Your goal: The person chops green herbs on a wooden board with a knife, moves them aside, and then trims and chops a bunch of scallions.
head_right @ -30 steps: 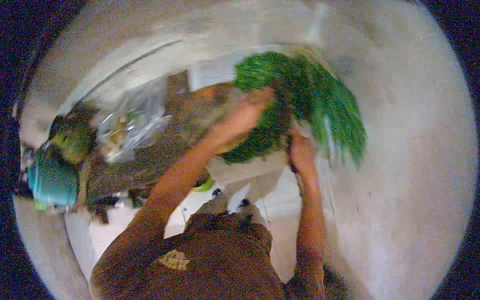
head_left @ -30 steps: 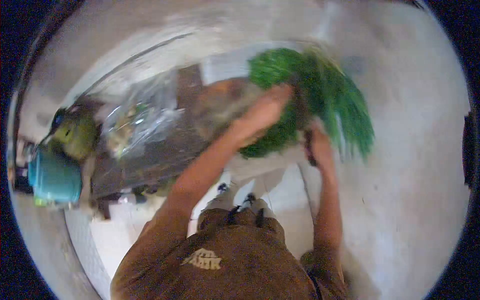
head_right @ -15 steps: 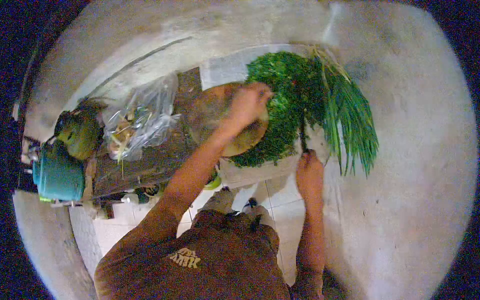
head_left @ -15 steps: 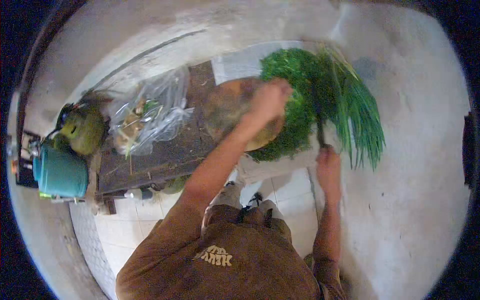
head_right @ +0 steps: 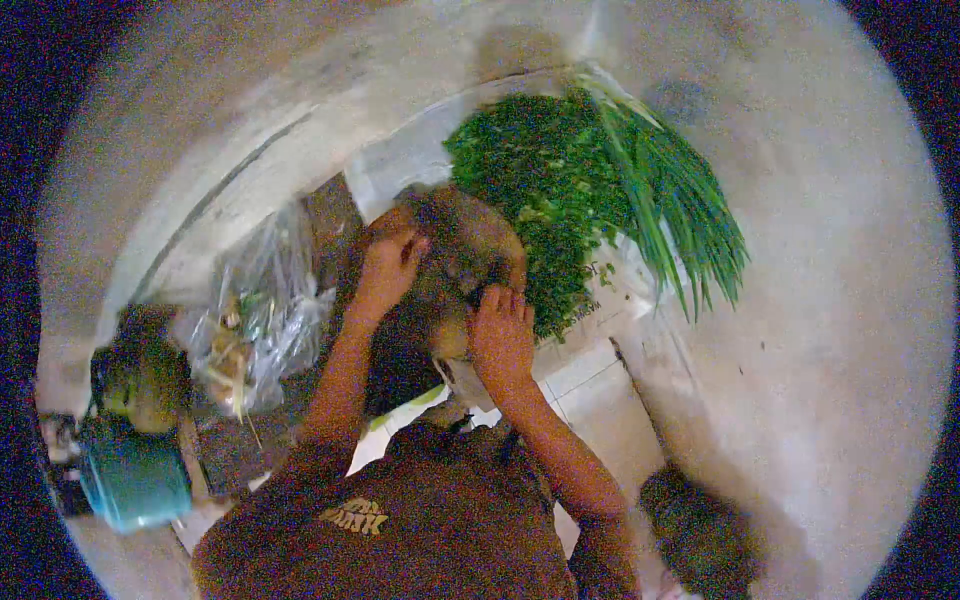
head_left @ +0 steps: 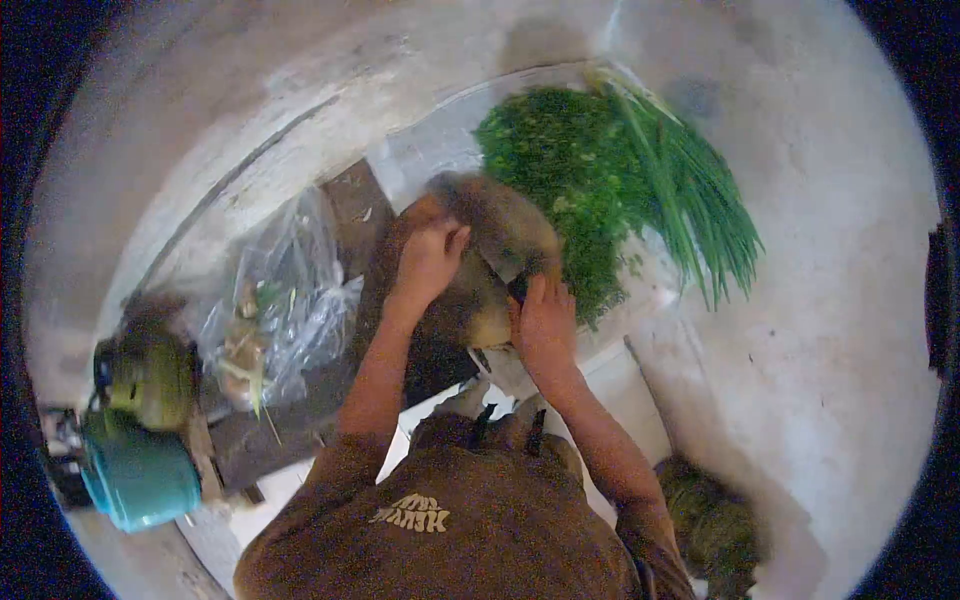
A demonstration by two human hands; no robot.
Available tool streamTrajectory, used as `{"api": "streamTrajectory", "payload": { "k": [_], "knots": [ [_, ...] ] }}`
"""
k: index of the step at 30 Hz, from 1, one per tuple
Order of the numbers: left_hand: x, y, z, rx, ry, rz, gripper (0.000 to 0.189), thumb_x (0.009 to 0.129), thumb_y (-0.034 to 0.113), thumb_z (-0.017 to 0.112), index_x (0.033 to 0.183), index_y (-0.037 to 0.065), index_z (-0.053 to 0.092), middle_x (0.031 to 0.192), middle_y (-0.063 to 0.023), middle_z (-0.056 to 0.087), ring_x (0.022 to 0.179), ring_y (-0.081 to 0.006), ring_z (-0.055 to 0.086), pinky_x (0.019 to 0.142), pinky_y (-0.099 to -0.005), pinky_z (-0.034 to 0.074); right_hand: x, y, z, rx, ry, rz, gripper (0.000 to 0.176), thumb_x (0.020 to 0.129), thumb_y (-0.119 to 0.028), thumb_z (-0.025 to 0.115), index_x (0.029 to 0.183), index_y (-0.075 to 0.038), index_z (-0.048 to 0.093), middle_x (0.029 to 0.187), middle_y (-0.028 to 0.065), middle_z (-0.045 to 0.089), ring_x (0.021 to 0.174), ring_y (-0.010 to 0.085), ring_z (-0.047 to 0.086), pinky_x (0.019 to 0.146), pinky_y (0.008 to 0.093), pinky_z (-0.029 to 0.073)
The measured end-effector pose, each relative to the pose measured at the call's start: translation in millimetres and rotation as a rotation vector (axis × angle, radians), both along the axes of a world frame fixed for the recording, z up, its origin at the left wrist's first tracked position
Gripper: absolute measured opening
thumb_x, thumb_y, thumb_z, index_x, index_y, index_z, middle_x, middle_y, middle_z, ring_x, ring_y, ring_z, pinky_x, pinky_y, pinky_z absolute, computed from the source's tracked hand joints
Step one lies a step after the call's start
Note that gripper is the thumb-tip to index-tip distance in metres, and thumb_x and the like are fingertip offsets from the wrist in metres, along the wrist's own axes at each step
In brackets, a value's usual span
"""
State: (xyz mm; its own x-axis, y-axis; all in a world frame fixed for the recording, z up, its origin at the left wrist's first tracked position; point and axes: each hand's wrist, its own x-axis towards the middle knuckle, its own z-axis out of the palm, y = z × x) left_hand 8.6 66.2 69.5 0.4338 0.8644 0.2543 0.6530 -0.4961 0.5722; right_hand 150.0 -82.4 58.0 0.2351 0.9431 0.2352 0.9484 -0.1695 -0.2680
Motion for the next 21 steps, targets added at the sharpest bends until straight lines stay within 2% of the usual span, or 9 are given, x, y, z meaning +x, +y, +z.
{"api": "streamTrajectory", "payload": {
  "k": [2,4,5,8,11,14,17,19,21],
  "knots": [
    [-2.0,0.8,-6.8,0.059,-0.123,-0.118,0.019,0.093,0.020,0.057,0.097,0.003,0.066,0.096,-0.0183,0.067,0.092,-0.0393,0.063,0.081,-0.0461,0.049,6.9,0.3,-4.9,0.023,-0.071,-0.033,0.034,0.084,-0.024,0.065,0.104,-0.001,0.050,0.103,0.0197,0.055,0.095,0.0356,0.054,0.081,0.0463,0.044],
    [-2.5,-2.5,-5.0,0.099,-0.112,-0.201,0.015,0.092,0.014,0.058,0.099,0.003,0.064,0.102,-0.0168,0.065,0.099,-0.0375,0.060,0.086,-0.0447,0.047,3.8,2.8,-7.7,-0.014,-0.087,-0.046,0.034,0.082,-0.025,0.066,0.102,-0.002,0.051,0.103,0.0179,0.054,0.098,0.0342,0.053,0.083,0.0458,0.043],
    [-4.0,-6.2,-5.4,0.116,-0.102,-0.229,0.014,0.091,0.012,0.058,0.100,0.003,0.064,0.106,-0.0161,0.064,0.102,-0.0366,0.058,0.089,-0.0439,0.046,4.7,4.1,-15.2,0.045,-0.136,-0.060,0.032,0.082,-0.024,0.065,0.102,-0.003,0.052,0.101,0.0173,0.054,0.098,0.0346,0.052,0.083,0.0460,0.043],
    [-2.1,-15.7,-15.2,0.058,-0.165,-0.285,0.013,0.090,0.010,0.059,0.100,0.003,0.064,0.106,-0.0139,0.063,0.106,-0.0347,0.056,0.094,-0.0428,0.044,9.9,0.1,3.6,0.071,-0.143,0.004,0.028,0.083,-0.023,0.064,0.100,-0.003,0.053,0.101,0.0175,0.053,0.098,0.0352,0.051,0.082,0.0457,0.042],
    [7.2,-20.8,-7.1,0.043,-0.227,-0.331,0.014,0.089,0.009,0.060,0.101,0.004,0.064,0.105,-0.0131,0.063,0.106,-0.0341,0.057,0.095,-0.0421,0.044,24.9,-10.0,36.3,0.180,-0.001,-0.069,0.024,0.084,-0.016,0.062,0.101,-0.001,0.054,0.100,0.0186,0.054,0.096,0.0364,0.051,0.081,0.0456,0.041],
    [28.0,-21.2,10.1,0.012,-0.162,-0.389,0.015,0.089,0.009,0.061,0.103,0.005,0.065,0.106,-0.0131,0.064,0.106,-0.0340,0.057,0.096,-0.0418,0.044,53.8,-30.0,47.5,0.367,0.171,-0.151,0.021,0.085,-0.008,0.060,0.103,0.001,0.055,0.099,0.0200,0.056,0.093,0.0377,0.053,0.082,0.0454,0.043],
    [47.8,-15.5,24.2,0.030,-0.164,-0.446,0.016,0.089,0.010,0.061,0.104,0.005,0.065,0.109,-0.0132,0.064,0.106,-0.0345,0.057,0.095,-0.0418,0.045,85.8,-49.0,36.9,0.396,0.360,-0.246,0.016,0.087,-0.005,0.058,0.102,0.001,0.055,0.096,0.0214,0.057,0.091,0.0373,0.056,0.081,0.0436,0.046],
    [59.1,-15.5,34.5,-0.070,-0.152,-0.424,0.016,0.090,0.011,0.061,0.104,0.005,0.066,0.109,-0.0137,0.064,0.106,-0.0351,0.058,0.094,-0.0416,0.045,100.0,-57.2,38.6,0.399,0.445,-0.273,0.014,0.088,-0.003,0.056,0.102,0.001,0.055,0.094,0.0210,0.057,0.087,0.0368,0.058,0.078,0.0421,0.048],
    [75.8,-12.0,33.2,-0.118,-0.148,-0.412,0.017,0.091,0.013,0.060,0.103,0.003,0.066,0.109,-0.0147,0.065,0.104,-0.0358,0.060,0.093,-0.0412,0.047,123.7,-64.6,40.3,0.377,0.424,-0.287,0.013,0.090,-0.001,0.054,0.103,0.000,0.055,0.093,0.0195,0.059,0.085,0.0355,0.060,0.077,0.0391,0.050]
  ]
}}
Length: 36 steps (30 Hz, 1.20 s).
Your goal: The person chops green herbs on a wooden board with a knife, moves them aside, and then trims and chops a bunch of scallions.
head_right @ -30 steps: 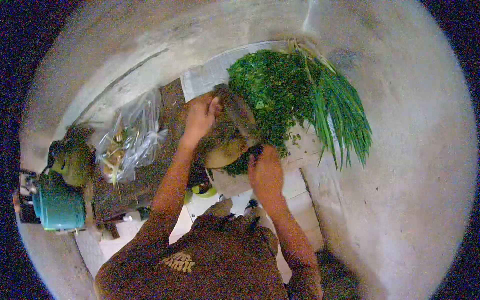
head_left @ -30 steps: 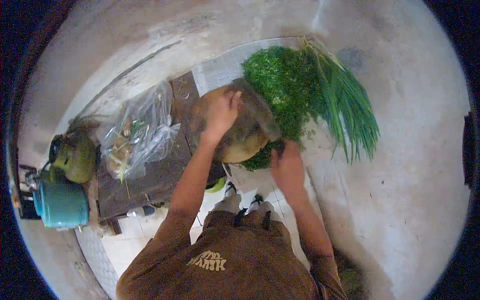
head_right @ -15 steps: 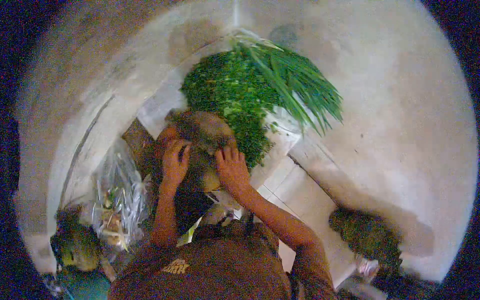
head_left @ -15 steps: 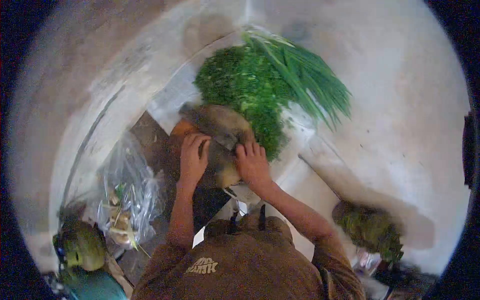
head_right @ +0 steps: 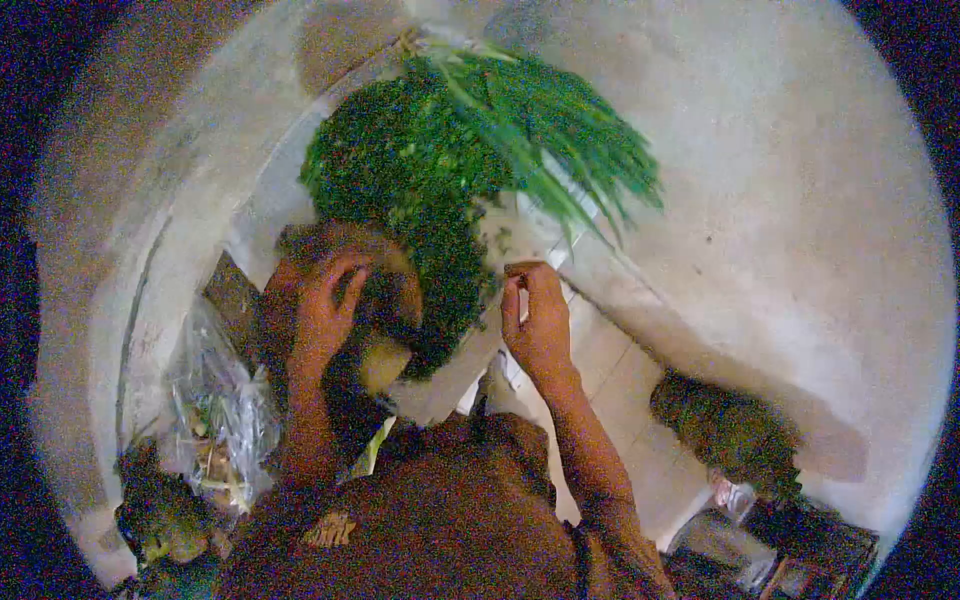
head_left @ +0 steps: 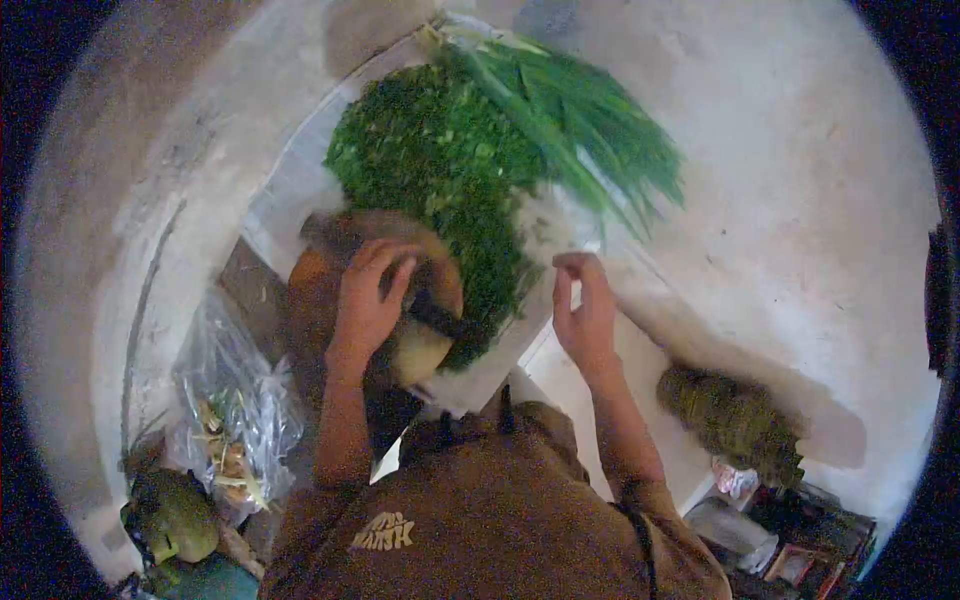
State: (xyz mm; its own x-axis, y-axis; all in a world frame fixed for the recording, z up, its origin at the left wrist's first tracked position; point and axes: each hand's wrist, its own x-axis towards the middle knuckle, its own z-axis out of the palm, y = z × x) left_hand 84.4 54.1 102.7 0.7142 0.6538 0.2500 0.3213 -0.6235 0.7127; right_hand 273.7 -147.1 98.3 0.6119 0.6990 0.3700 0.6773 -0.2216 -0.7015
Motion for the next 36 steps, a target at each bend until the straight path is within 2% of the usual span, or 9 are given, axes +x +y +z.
{"api": "streamTrajectory", "payload": {
  "k": [3,4,10,13,19,22,25,30,36],
  "knots": [
    [38.6,0.0,10.8,-0.059,0.016,-0.056,0.019,0.092,0.017,0.061,0.104,0.004,0.067,0.107,-0.0151,0.065,0.104,-0.0355,0.060,0.093,-0.0414,0.047,45.7,3.5,2.5,0.029,0.050,-0.009,0.013,0.094,-0.004,0.051,0.104,0.000,0.058,0.094,0.0169,0.063,0.082,0.0292,0.063,0.076,0.0354,0.050],
    [51.7,-1.3,18.6,-0.085,0.100,-0.154,0.020,0.092,0.018,0.061,0.104,0.004,0.067,0.108,-0.0153,0.065,0.104,-0.0354,0.060,0.093,-0.0417,0.047,68.6,7.2,3.1,0.024,0.060,0.045,0.021,0.090,-0.003,0.054,0.111,0.001,0.054,0.103,0.0211,0.059,0.092,0.0364,0.060,0.085,0.0394,0.049],
    [137.9,-5.5,64.5,0.059,0.328,-0.529,0.035,0.092,0.030,0.060,0.110,0.000,0.065,0.109,-0.0179,0.063,0.104,-0.0366,0.059,0.093,-0.0447,0.047,182.0,51.1,34.8,0.141,-0.255,-0.113,0.035,0.093,-0.013,0.056,0.123,0.004,0.050,0.116,0.0244,0.055,0.108,0.0400,0.052,0.096,0.0441,0.041],
    [170.5,9.6,61.8,0.037,0.476,-0.496,0.044,0.095,0.038,0.056,0.125,0.006,0.059,0.122,-0.0202,0.060,0.116,-0.0381,0.054,0.103,-0.0453,0.042,214.5,70.4,64.3,0.124,-0.281,-0.028,0.033,0.093,-0.012,0.055,0.121,0.004,0.050,0.115,0.0250,0.055,0.108,0.0410,0.052,0.096,0.0443,0.041],
    [266.5,46.8,57.7,0.263,0.283,-0.366,0.043,0.095,0.033,0.056,0.127,0.004,0.056,0.124,-0.0228,0.059,0.115,-0.0408,0.054,0.101,-0.0469,0.042,265.8,125.0,76.8,0.119,-0.367,0.119,0.027,0.091,-0.007,0.054,0.116,0.004,0.051,0.107,0.0264,0.056,0.102,0.0449,0.052,0.090,0.0472,0.044],
    [324.8,59.4,29.5,0.368,0.112,-0.285,0.039,0.095,0.027,0.054,0.125,0.001,0.057,0.124,-0.0238,0.058,0.115,-0.0414,0.055,0.100,-0.0478,0.044,274.0,137.4,82.7,0.101,-0.343,0.169,0.027,0.091,-0.008,0.054,0.115,0.004,0.052,0.105,0.0265,0.056,0.101,0.0455,0.052,0.090,0.0483,0.044],
    [377.0,83.9,-2.9,0.502,-0.094,-0.183,0.027,0.091,0.020,0.056,0.107,-0.001,0.062,0.111,-0.0230,0.062,0.108,-0.0399,0.057,0.093,-0.0501,0.045,274.7,138.9,89.9,0.128,-0.319,0.193,0.028,0.091,-0.009,0.055,0.116,0.004,0.052,0.106,0.0266,0.056,0.101,0.0459,0.052,0.090,0.0488,0.043],
    [405.3,115.1,-24.8,0.460,0.215,-0.178,0.032,0.091,0.030,0.055,0.103,0.000,0.064,0.105,-0.0202,0.065,0.100,-0.0377,0.061,0.089,-0.0536,0.045,290.7,155.1,80.7,0.073,-0.361,0.168,0.023,0.092,-0.013,0.056,0.110,0.002,0.055,0.105,0.0252,0.060,0.104,0.0433,0.057,0.088,0.0480,0.047],
    [381.5,108.7,-16.9,0.533,0.428,-0.079,0.032,0.091,0.035,0.056,0.095,0.006,0.069,0.095,-0.0143,0.068,0.092,-0.0340,0.065,0.087,-0.0562,0.043,321.3,263.5,26.0,-0.430,-0.539,0.253,0.023,0.087,-0.012,0.054,0.103,0.003,0.060,0.098,0.0243,0.064,0.092,0.0423,0.064,0.079,0.0483,0.053]
  ]
}}
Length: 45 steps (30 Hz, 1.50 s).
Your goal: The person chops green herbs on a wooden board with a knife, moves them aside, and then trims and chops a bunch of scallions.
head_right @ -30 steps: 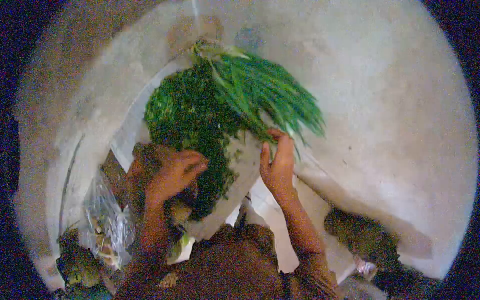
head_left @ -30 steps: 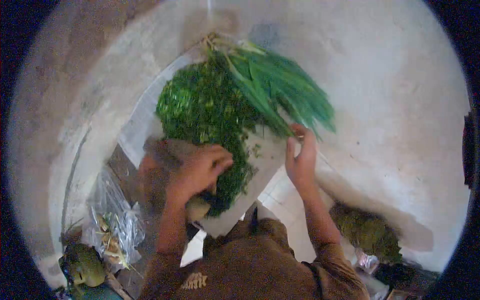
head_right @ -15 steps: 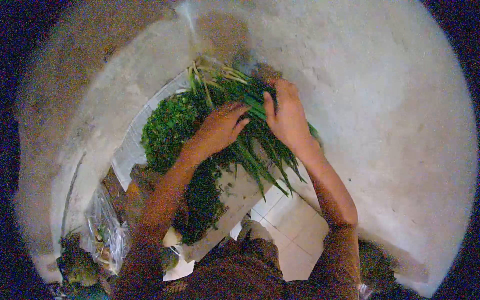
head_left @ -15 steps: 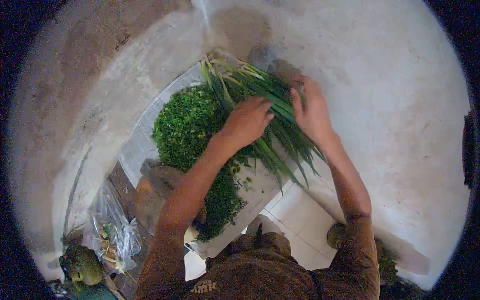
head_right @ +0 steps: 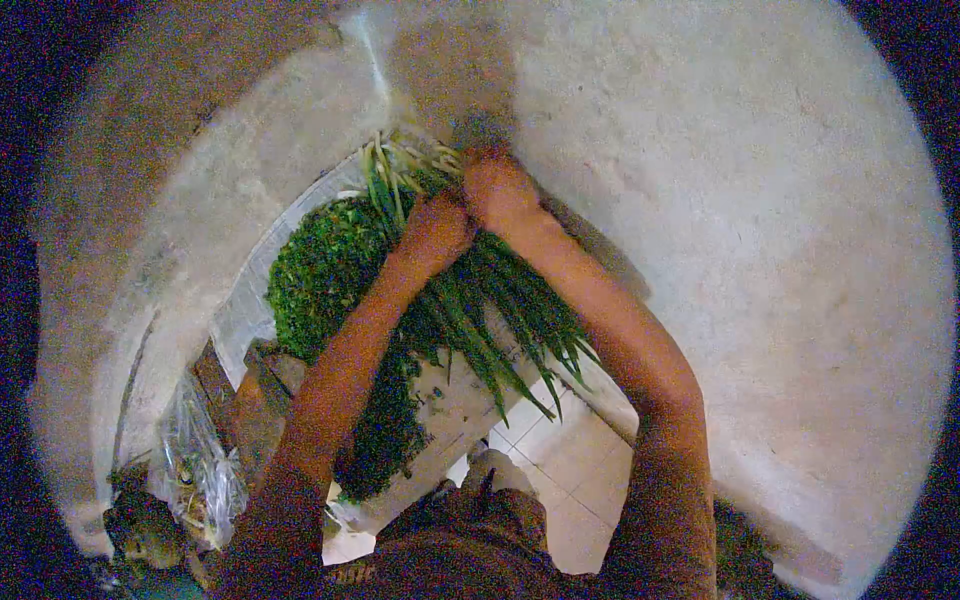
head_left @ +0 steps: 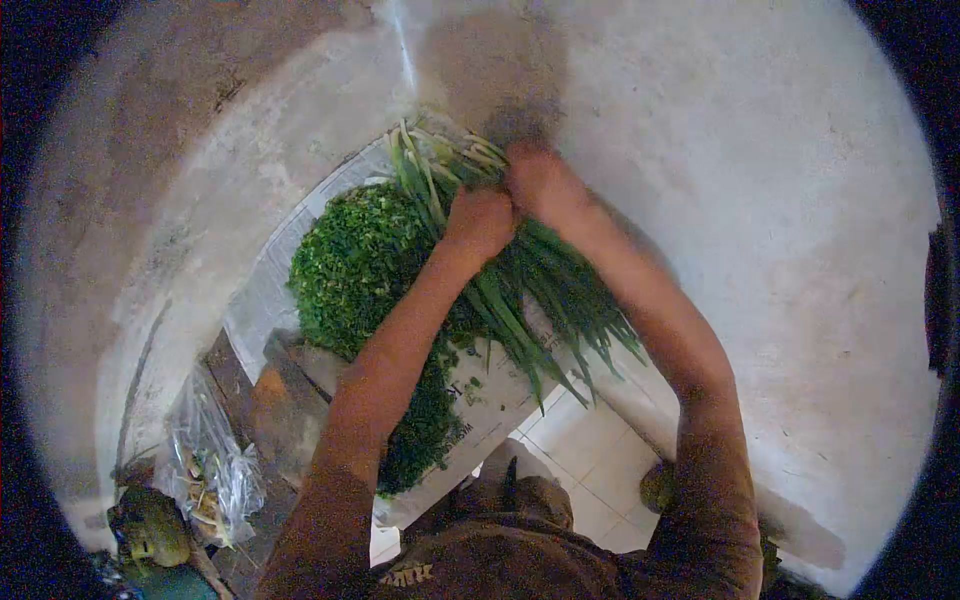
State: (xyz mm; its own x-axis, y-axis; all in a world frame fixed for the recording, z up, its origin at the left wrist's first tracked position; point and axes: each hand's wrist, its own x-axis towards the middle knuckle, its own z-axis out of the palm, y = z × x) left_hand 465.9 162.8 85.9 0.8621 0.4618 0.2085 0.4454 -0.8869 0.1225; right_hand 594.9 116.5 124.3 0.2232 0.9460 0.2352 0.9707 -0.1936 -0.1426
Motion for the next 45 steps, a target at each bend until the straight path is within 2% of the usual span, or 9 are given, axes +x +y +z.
{"api": "streamTrajectory", "payload": {
  "k": [3,6,15,18,27,31,33,38,45],
  "knots": [
    [-14.1,-9.1,7.1,-0.080,-0.037,0.054,0.029,0.089,0.033,0.059,0.094,0.007,0.070,0.096,-0.0125,0.068,0.093,-0.0333,0.064,0.087,-0.0560,0.044,-2.0,45.4,-34.8,-0.011,-0.185,-0.110,0.022,0.087,-0.012,0.054,0.101,0.001,0.064,0.100,0.0213,0.067,0.088,0.0379,0.068,0.078,0.0478,0.056],
    [-29.9,-13.3,8.3,-0.076,-0.096,0.048,0.025,0.088,0.030,0.061,0.094,0.008,0.070,0.099,-0.0121,0.067,0.095,-0.0333,0.063,0.088,-0.0541,0.045,-5.1,60.1,-25.9,-0.212,-0.111,-0.053,0.024,0.088,-0.012,0.053,0.102,0.001,0.068,0.103,0.0201,0.068,0.095,0.0332,0.068,0.082,0.0468,0.055],
    [-62.3,-14.5,-0.4,-0.155,-0.119,-0.032,0.027,0.088,0.021,0.060,0.107,0.001,0.062,0.115,-0.0162,0.061,0.112,-0.0354,0.055,0.094,-0.0521,0.044,-26.6,86.2,-67.6,0.003,-0.171,-0.297,0.029,0.088,-0.021,0.054,0.099,0.000,0.071,0.102,0.0200,0.067,0.099,0.0322,0.066,0.082,0.0449,0.054],
    [-70.2,-19.2,2.8,-0.170,-0.175,-0.032,0.033,0.091,0.021,0.057,0.115,-0.001,0.060,0.121,-0.0201,0.059,0.115,-0.0390,0.054,0.098,-0.0512,0.043,-14.0,86.9,-61.8,-0.193,-0.095,-0.044,0.029,0.088,-0.019,0.052,0.101,0.001,0.068,0.099,0.0211,0.067,0.093,0.0345,0.067,0.081,0.0486,0.054],
    [-70.9,-16.8,-1.4,-0.176,-0.182,-0.065,0.040,0.093,0.022,0.056,0.128,0.001,0.055,0.137,-0.0179,0.052,0.123,-0.0396,0.049,0.106,-0.0480,0.039,3.9,90.2,-68.7,-0.033,0.174,0.025,0.030,0.084,-0.021,0.058,0.099,0.003,0.067,0.102,0.0244,0.067,0.094,0.0422,0.066,0.084,0.0513,0.052],
    [-75.9,-19.2,-5.9,-0.228,-0.237,-0.065,0.040,0.093,0.020,0.056,0.128,0.002,0.055,0.136,-0.0172,0.053,0.125,-0.0386,0.048,0.108,-0.0467,0.037,-5.5,67.0,-8.4,-0.122,0.411,0.062,0.042,0.083,-0.029,0.062,0.113,0.000,0.063,0.108,0.0260,0.066,0.098,0.0420,0.065,0.089,0.0494,0.051],
    [-76.1,-17.2,-8.4,-0.223,-0.240,-0.081,0.039,0.093,0.020,0.056,0.128,0.003,0.056,0.136,-0.0171,0.053,0.124,-0.0386,0.048,0.109,-0.0466,0.036,-1.8,77.4,-11.6,-0.198,0.369,-0.053,0.040,0.086,-0.027,0.061,0.122,-0.008,0.061,0.116,0.0222,0.065,0.102,0.0373,0.065,0.091,0.0459,0.052],
    [-73.8,-17.2,-6.9,-0.227,-0.246,-0.079,0.039,0.092,0.019,0.056,0.127,0.003,0.056,0.135,-0.0172,0.054,0.124,-0.0393,0.048,0.109,-0.0466,0.035,-16.8,72.8,-11.5,-0.080,0.531,0.085,0.058,0.082,-0.034,0.069,0.133,-0.011,0.053,0.123,0.0204,0.062,0.110,0.0372,0.061,0.100,0.0454,0.047],
    [-64.6,-25.7,3.8,-0.252,-0.321,-0.028,0.041,0.093,0.021,0.056,0.128,-0.001,0.054,0.135,-0.0215,0.052,0.127,-0.0406,0.046,0.110,-0.0471,0.034,-13.0,97.6,-33.3,-0.151,0.307,0.089,0.062,0.081,-0.053,0.064,0.118,-0.003,0.063,0.106,0.0252,0.067,0.098,0.0399,0.066,0.089,0.0479,0.051]
  ]
}}
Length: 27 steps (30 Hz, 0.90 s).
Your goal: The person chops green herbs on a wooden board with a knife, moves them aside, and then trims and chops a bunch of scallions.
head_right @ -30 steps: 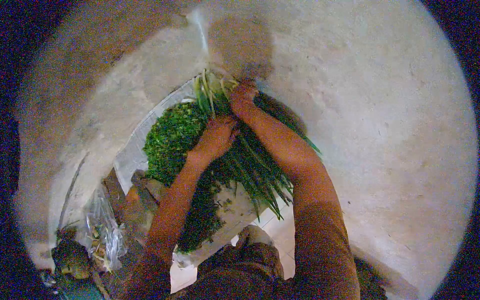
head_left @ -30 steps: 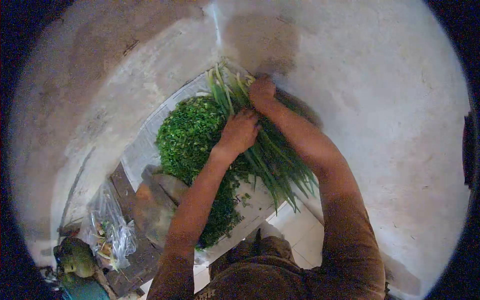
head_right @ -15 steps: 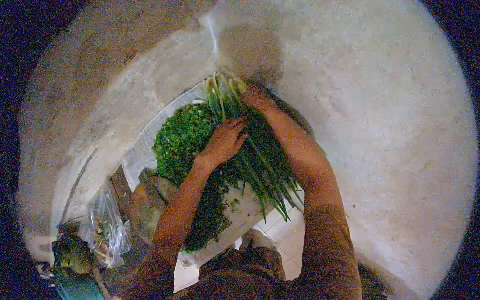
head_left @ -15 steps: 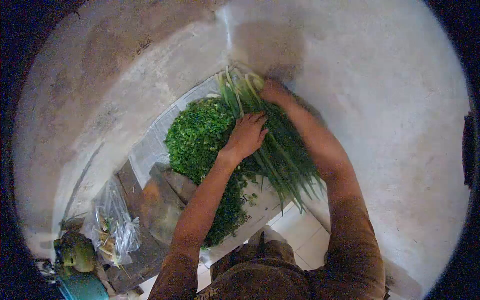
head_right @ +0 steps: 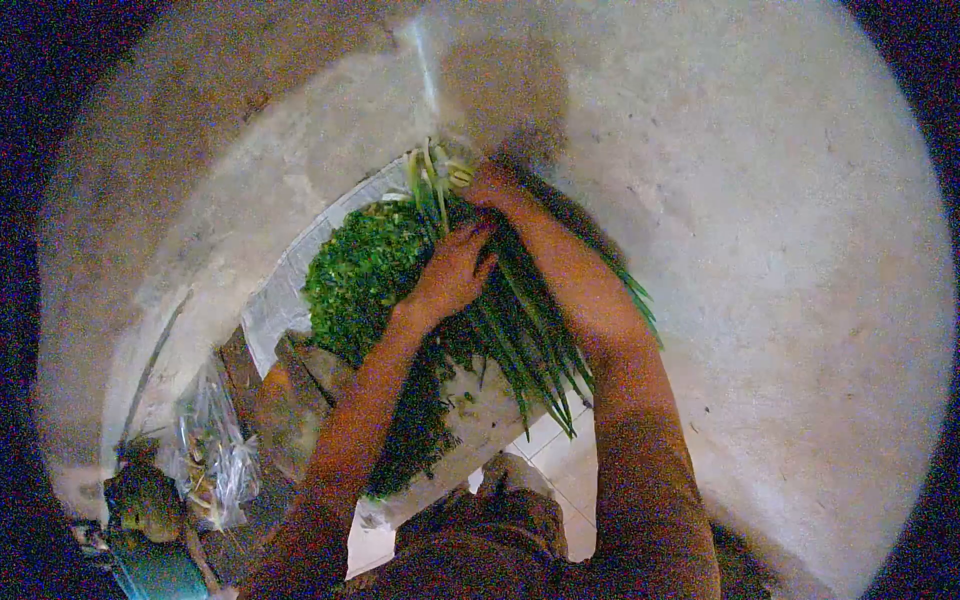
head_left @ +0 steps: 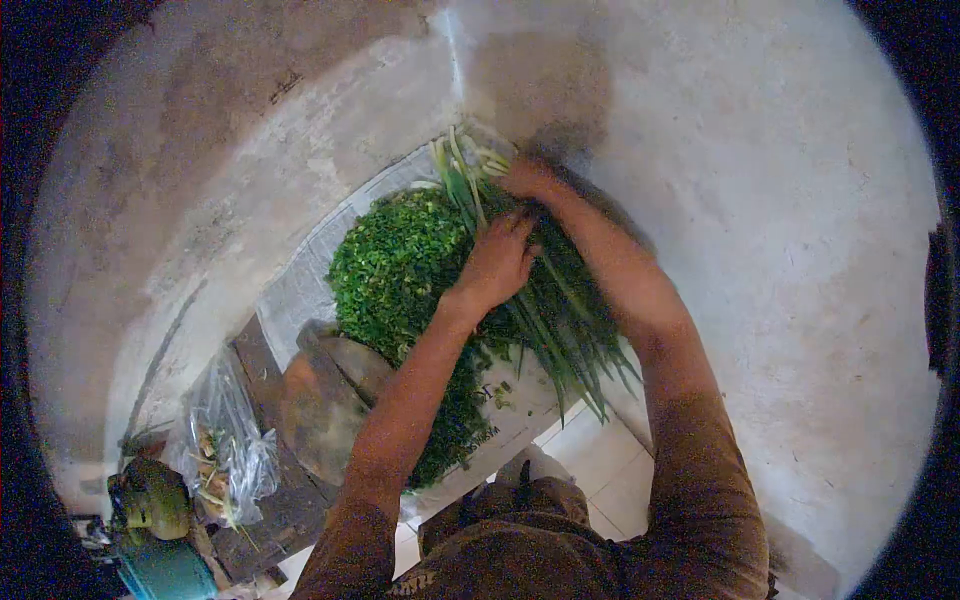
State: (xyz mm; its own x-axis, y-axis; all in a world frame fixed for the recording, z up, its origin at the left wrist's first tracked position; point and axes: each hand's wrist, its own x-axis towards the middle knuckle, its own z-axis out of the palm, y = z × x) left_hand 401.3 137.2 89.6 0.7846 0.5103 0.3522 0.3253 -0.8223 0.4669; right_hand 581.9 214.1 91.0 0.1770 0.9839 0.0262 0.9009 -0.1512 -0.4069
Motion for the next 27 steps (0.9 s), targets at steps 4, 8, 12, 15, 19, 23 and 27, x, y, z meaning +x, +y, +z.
{"api": "streamTrajectory", "payload": {
  "k": [4,8,12,15,19,23,27],
  "knots": [
    [-5.9,6.0,-8.4,-0.011,0.004,-0.020,0.045,0.094,0.023,0.056,0.130,-0.003,0.051,0.136,-0.0252,0.049,0.128,-0.0414,0.045,0.110,-0.0478,0.034,16.9,-6.2,14.2,-0.044,0.052,0.083,0.063,0.080,-0.052,0.065,0.121,-0.004,0.061,0.100,0.0199,0.070,0.090,0.0322,0.067,0.083,0.0458,0.052],
    [-7.0,12.8,-11.4,0.042,0.049,-0.017,0.047,0.094,0.025,0.056,0.132,-0.002,0.049,0.138,-0.0248,0.048,0.128,-0.0416,0.045,0.110,-0.0466,0.035,37.6,-2.7,17.7,-0.113,0.243,0.082,0.061,0.081,-0.048,0.066,0.122,-0.003,0.060,0.093,0.0157,0.069,0.082,0.0258,0.065,0.078,0.0436,0.051],
    [-9.8,15.2,-10.6,-0.061,0.054,-0.015,0.048,0.095,0.027,0.055,0.133,-0.002,0.048,0.138,-0.0239,0.049,0.127,-0.0407,0.047,0.109,-0.0463,0.036,52.8,-6.0,23.2,0.019,0.135,0.029,0.055,0.085,-0.042,0.064,0.121,-0.001,0.059,0.084,0.0169,0.068,0.076,0.0252,0.065,0.074,0.0429,0.050],
    [-7.4,20.9,-15.4,-0.078,-0.040,-0.011,0.043,0.093,0.023,0.056,0.127,-0.003,0.052,0.125,-0.0268,0.055,0.114,-0.0441,0.053,0.100,-0.0483,0.042,45.4,-37.6,53.0,0.342,0.096,0.066,0.048,0.089,-0.038,0.063,0.119,0.000,0.059,0.078,0.0178,0.068,0.072,0.0249,0.065,0.072,0.0420,0.050],
    [-3.0,23.4,11.1,-0.103,-0.053,0.069,0.039,0.093,0.021,0.057,0.125,-0.002,0.054,0.117,-0.0285,0.059,0.108,-0.0448,0.057,0.096,-0.0488,0.045,26.0,-85.2,120.6,0.323,0.228,0.061,0.042,0.092,-0.032,0.062,0.119,0.001,0.058,0.082,0.0178,0.068,0.071,0.0245,0.065,0.072,0.0403,0.050],
    [0.7,7.2,84.0,-0.220,-0.434,0.062,0.043,0.100,0.031,0.049,0.127,-0.003,0.054,0.123,-0.0217,0.061,0.112,-0.0361,0.060,0.098,-0.0392,0.046,-2.0,-131.1,166.4,0.471,0.243,0.102,0.038,0.090,-0.023,0.063,0.118,0.001,0.057,0.097,0.0231,0.067,0.089,0.0354,0.064,0.080,0.0424,0.050],
    [-2.5,-19.2,166.7,-0.939,-0.970,-0.218,0.043,0.103,0.031,0.046,0.128,-0.002,0.053,0.124,-0.0122,0.060,0.108,-0.0219,0.062,0.094,-0.0348,0.048,-50.4,-188.5,213.4,0.567,0.170,0.197,0.035,0.090,-0.021,0.063,0.117,0.001,0.057,0.103,0.0271,0.066,0.100,0.0411,0.064,0.085,0.0445,0.050]
  ]
}}
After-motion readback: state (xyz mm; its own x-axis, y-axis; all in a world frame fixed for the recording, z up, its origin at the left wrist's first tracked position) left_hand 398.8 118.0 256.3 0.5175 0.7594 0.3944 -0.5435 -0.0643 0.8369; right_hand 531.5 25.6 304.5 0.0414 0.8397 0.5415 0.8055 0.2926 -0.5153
